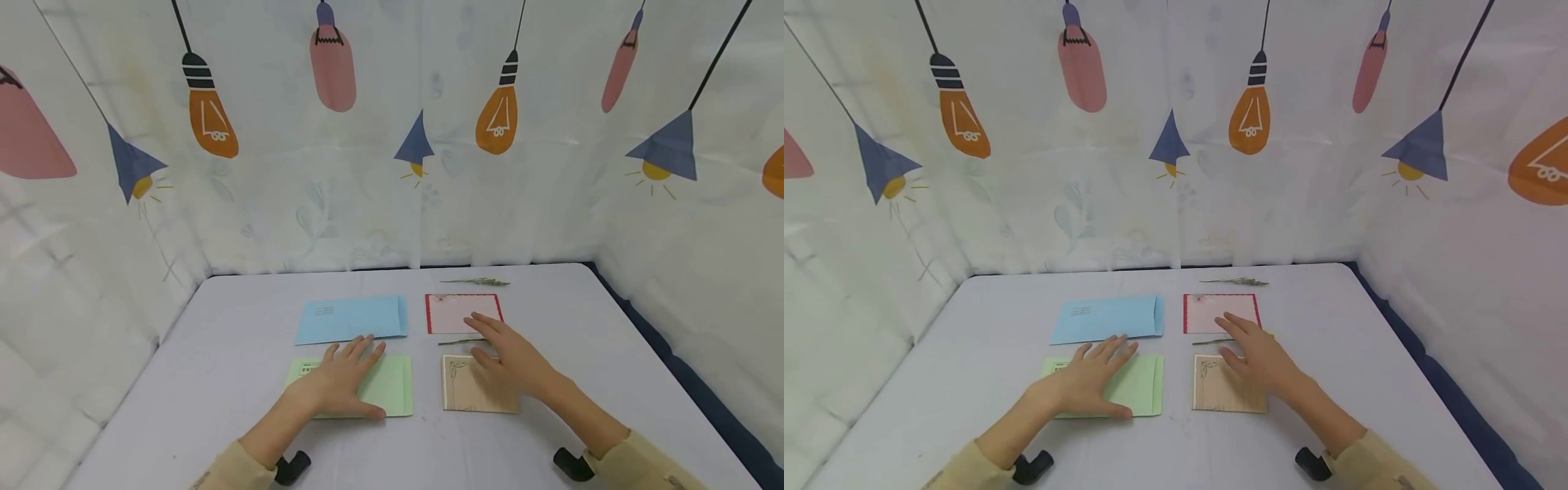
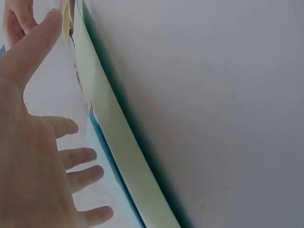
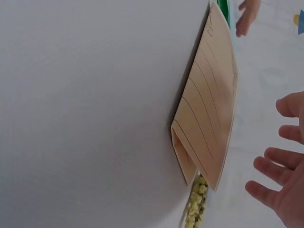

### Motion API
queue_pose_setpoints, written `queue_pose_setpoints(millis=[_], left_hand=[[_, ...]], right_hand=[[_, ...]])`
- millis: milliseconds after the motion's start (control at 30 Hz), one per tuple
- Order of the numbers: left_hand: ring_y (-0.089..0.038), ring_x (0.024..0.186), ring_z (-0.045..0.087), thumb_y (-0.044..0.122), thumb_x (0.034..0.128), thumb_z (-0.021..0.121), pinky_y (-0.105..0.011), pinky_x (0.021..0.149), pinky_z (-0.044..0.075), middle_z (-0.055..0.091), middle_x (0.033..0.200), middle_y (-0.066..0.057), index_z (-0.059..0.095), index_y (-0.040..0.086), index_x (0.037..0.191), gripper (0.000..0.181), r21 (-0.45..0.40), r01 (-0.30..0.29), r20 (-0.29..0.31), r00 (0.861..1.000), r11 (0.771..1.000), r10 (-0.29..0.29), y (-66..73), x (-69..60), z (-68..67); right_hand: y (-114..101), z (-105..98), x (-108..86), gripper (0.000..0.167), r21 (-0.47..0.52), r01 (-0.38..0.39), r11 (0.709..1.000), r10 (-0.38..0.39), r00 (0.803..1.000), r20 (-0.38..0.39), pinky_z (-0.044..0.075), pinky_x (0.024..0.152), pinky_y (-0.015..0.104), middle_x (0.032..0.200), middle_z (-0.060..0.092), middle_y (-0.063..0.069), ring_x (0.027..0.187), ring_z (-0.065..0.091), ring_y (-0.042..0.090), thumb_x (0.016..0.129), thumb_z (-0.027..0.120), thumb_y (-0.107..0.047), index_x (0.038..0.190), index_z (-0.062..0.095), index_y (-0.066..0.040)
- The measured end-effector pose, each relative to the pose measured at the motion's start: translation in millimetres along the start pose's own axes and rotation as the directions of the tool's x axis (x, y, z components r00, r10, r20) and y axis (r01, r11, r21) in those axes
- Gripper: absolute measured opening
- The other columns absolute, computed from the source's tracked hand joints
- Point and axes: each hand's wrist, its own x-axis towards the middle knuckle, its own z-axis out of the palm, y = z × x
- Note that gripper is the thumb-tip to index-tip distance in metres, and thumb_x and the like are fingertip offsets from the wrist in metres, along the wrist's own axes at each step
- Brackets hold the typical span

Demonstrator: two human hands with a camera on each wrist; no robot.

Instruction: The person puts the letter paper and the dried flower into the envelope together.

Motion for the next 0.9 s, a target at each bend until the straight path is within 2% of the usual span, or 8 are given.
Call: queue_pose_setpoints(millis=[267,567,900], left_hand=[[-0.034,0.152,0.023,0.073,0.0755,0.076,-0.068,0.115,0.017,0.027,0.166,-0.015,0.026,0.011,0.164,0.119,-0.007,-0.01,0.024,1.0,1.0,0.01,5.4,1.4,3.2],[-0.033,0.152,0.024,0.064,0.0798,0.078,-0.065,0.117,0.017,0.028,0.166,-0.013,0.026,0.01,0.164,0.112,-0.047,-0.007,0.035,0.999,0.999,0.009,6.2,4.3,9.0],[-0.033,0.149,0.03,0.061,0.0829,0.078,-0.063,0.117,0.02,0.033,0.162,-0.012,0.032,0.008,0.162,0.105,-0.026,-0.012,0.014,1.0,1.0,0.012,7.9,5.5,6.8]], right_hand=[[-16.4,10.6,4.1,0.055,-0.052,0.092,0.994,-0.09,0.995,0.031,0.047,0.104,0.053,0.15,0.051,0.018,0.133,0.053,0.037,0.099,0.069,-0.023,0.149,0.053,-0.006],[-34.5,14.5,9.1,0.055,-0.07,0.097,0.993,-0.09,0.992,0.094,0.046,0.106,0.052,0.151,0.05,0.015,0.134,0.052,0.034,0.101,0.066,-0.025,0.151,0.051,-0.008],[-49.0,19.2,16.7,0.055,-0.072,0.139,0.988,-0.13,0.984,0.119,0.05,0.1,0.049,0.151,0.051,0.013,0.127,0.058,0.03,0.101,0.067,-0.025,0.151,0.051,-0.011]])
